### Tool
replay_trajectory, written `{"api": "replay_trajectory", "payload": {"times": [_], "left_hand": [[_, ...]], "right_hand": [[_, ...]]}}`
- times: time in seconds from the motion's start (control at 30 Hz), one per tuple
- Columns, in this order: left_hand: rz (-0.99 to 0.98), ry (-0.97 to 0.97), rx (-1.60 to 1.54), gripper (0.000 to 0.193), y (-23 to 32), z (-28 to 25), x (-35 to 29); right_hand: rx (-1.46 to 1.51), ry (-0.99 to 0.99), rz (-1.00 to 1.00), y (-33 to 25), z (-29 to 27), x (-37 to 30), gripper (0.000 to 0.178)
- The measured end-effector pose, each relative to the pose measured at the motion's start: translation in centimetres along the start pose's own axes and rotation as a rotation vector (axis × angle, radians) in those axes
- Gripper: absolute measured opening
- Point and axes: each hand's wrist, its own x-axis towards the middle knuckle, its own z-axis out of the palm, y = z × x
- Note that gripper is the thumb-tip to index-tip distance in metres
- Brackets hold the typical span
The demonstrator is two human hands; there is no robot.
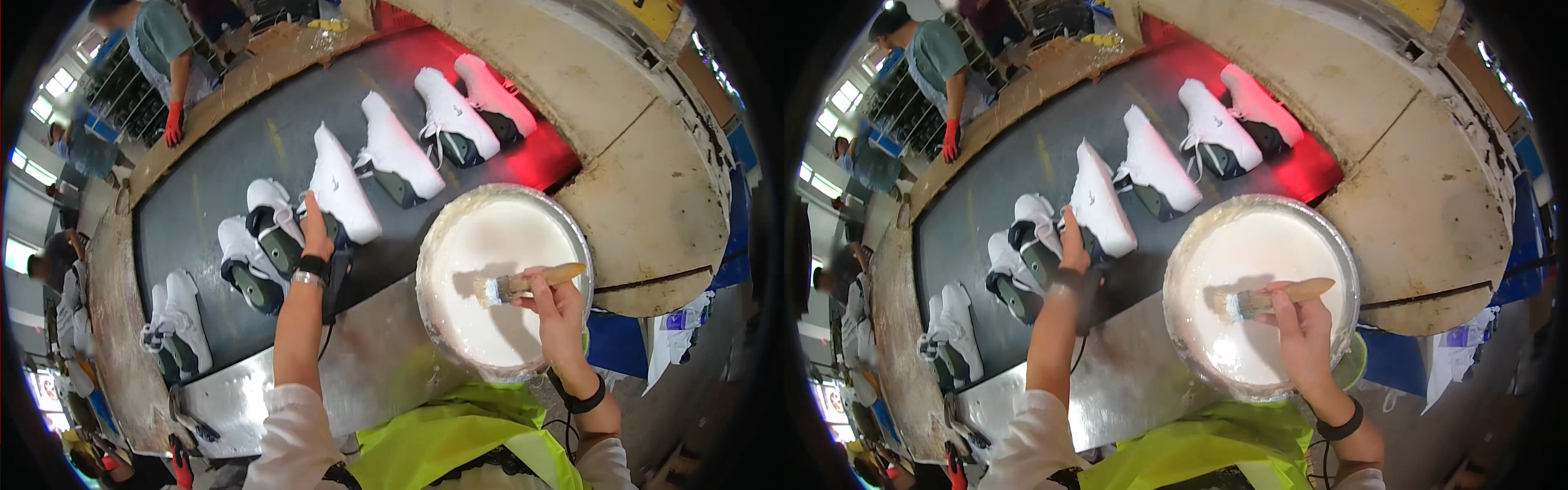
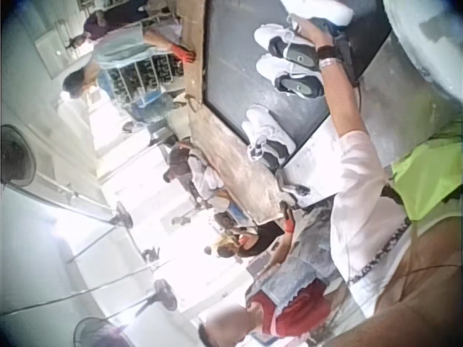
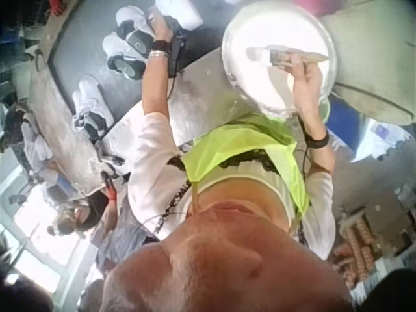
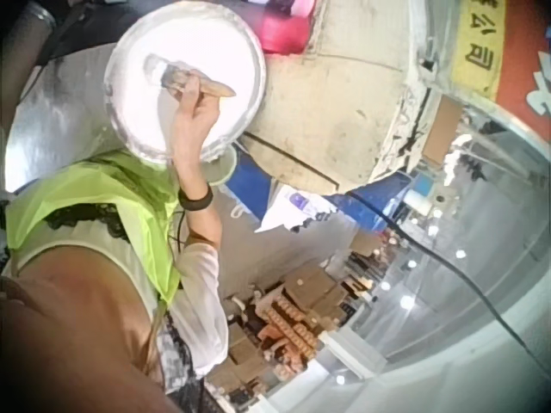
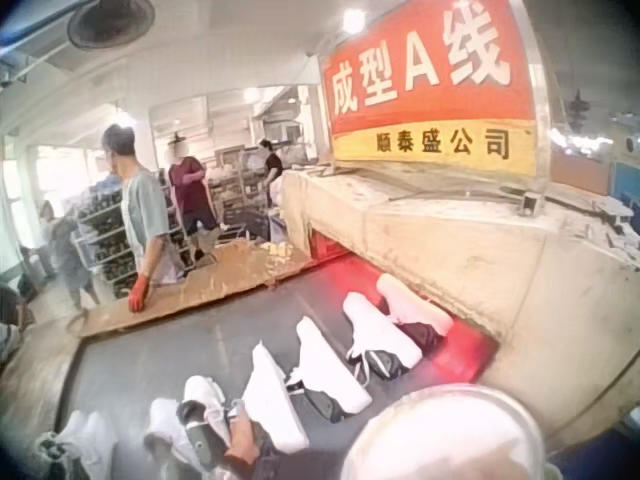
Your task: Applying glue or adhesive to the bottom of a shoe sole using a brush in a factory assembly line.
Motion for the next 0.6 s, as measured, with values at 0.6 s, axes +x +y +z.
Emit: {"api": "replay_trajectory", "payload": {"times": [0.6], "left_hand": [[0.998,0.187,2.044,0.085,7.1,-6.5,-12.9]], "right_hand": [[0.029,-0.115,-0.074,-2.2,1.0,-6.2,0.024]]}}
